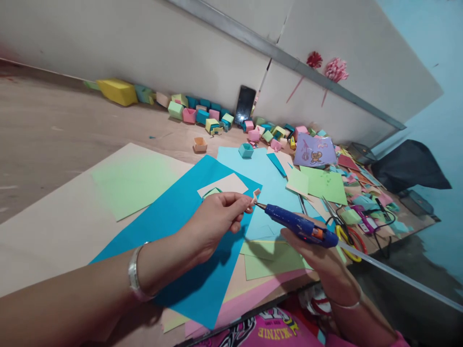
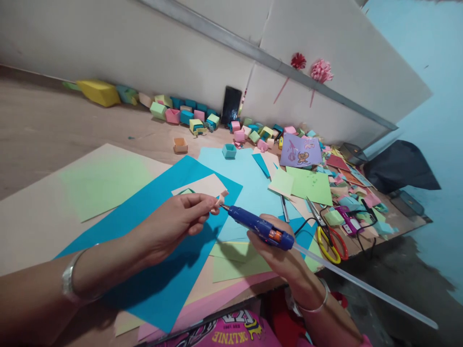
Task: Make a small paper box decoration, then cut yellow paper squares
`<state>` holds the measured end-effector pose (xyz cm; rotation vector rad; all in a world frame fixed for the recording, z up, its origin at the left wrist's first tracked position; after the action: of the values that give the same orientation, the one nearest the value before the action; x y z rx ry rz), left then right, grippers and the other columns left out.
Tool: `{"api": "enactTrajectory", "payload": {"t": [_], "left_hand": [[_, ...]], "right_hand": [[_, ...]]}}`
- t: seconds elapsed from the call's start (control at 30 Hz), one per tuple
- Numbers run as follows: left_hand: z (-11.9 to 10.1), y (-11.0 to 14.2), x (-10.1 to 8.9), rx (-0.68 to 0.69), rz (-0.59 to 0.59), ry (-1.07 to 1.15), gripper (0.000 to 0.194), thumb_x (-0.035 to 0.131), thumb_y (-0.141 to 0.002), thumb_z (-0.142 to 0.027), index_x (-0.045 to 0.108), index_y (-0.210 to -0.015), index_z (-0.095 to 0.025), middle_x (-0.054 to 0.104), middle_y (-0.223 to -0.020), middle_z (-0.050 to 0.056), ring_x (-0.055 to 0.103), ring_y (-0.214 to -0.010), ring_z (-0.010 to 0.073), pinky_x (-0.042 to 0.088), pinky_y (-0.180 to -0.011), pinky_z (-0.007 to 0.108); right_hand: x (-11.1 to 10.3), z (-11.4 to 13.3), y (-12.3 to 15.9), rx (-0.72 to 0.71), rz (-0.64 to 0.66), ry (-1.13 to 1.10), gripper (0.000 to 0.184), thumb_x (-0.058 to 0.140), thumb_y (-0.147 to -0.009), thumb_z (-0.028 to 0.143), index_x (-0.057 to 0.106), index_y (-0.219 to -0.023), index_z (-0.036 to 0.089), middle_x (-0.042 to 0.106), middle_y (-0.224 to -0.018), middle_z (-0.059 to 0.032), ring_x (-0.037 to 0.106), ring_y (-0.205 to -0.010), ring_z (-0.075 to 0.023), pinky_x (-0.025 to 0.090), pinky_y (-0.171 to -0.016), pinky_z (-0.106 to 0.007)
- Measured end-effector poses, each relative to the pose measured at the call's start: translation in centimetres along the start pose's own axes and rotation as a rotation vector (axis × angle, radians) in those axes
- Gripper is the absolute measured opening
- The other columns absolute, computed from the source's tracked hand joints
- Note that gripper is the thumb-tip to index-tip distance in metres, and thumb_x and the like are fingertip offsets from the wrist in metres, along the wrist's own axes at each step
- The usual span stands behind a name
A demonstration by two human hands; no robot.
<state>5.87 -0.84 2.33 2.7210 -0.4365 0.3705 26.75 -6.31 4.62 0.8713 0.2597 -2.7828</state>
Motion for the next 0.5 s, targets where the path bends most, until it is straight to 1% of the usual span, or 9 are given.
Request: {"api": "enactTrajectory", "payload": {"t": [0.1,0.17,0.27,0.33,0.43,0.5], "left_hand": [[0.16,-0.19,-0.16,0.022,0.004,-0.039,0.024,0.065,-0.085,-0.034,0.066,-0.073,-0.013,0.055,-0.070,0.001,0.038,-0.048,0.0038,0.026,-0.041,0.018],[0.28,-0.30,-0.25,0.014,0.005,-0.046,0.024,0.065,-0.085,-0.034,0.067,-0.074,-0.013,0.056,-0.071,0.002,0.038,-0.048,0.0037,0.026,-0.041,0.018],[0.37,-0.35,-0.32,-0.002,0.008,-0.053,0.025,0.066,-0.085,-0.035,0.067,-0.074,-0.013,0.057,-0.072,0.002,0.037,-0.047,0.0034,0.025,-0.040,0.018],[0.39,-0.29,-0.28,-0.017,0.009,-0.070,0.024,0.065,-0.085,-0.034,0.066,-0.072,-0.013,0.055,-0.068,0.001,0.038,-0.046,0.0036,0.025,-0.040,0.018],[0.38,-0.19,-0.20,-0.033,-0.007,-0.099,0.025,0.063,-0.086,-0.030,0.064,-0.068,-0.013,0.050,-0.060,-0.001,0.037,-0.044,0.0040,0.026,-0.040,0.019],[0.30,-0.16,-0.15,-0.025,-0.014,-0.100,0.025,0.062,-0.086,-0.030,0.064,-0.067,-0.014,0.051,-0.061,-0.001,0.038,-0.044,0.0041,0.026,-0.040,0.019]], "right_hand": [[0.19,-0.21,0.10,0.093,-0.098,0.006,0.037,0.057,-0.087,0.048,0.043,-0.061,0.026,0.045,-0.062,0.0012,0.044,-0.056,-0.0150,0.051,-0.052,-0.034],[0.40,-0.46,0.24,0.118,-0.114,0.025,0.037,0.059,-0.085,0.045,0.041,-0.059,0.026,0.045,-0.061,0.0006,0.043,-0.057,-0.0158,0.049,-0.054,-0.035],[0.52,-0.66,0.41,0.142,-0.120,0.070,0.033,0.060,-0.084,0.040,0.044,-0.059,0.025,0.048,-0.063,-0.0007,0.044,-0.060,-0.0168,0.047,-0.056,-0.035],[0.46,-0.63,0.44,0.166,-0.117,0.099,0.032,0.061,-0.083,0.038,0.044,-0.060,0.024,0.049,-0.065,-0.0008,0.045,-0.060,-0.0163,0.045,-0.056,-0.034],[0.37,-0.56,0.38,0.187,-0.098,0.100,0.033,0.060,-0.083,0.035,0.041,-0.059,0.024,0.046,-0.064,0.0007,0.042,-0.058,-0.0144,0.039,-0.052,-0.032],[0.31,-0.67,0.38,0.191,-0.098,0.094,0.033,0.059,-0.084,0.035,0.039,-0.060,0.023,0.043,-0.063,0.0018,0.040,-0.056,-0.0134,0.036,-0.050,-0.031]]}}
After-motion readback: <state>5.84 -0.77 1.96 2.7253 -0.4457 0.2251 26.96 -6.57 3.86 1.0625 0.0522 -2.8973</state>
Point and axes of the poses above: each hand's wrist, its own y-axis away from the middle knuckle, its own x-axis out of the palm, z = x × y, the point moved 2 cm from there along -y, towards the middle knuckle
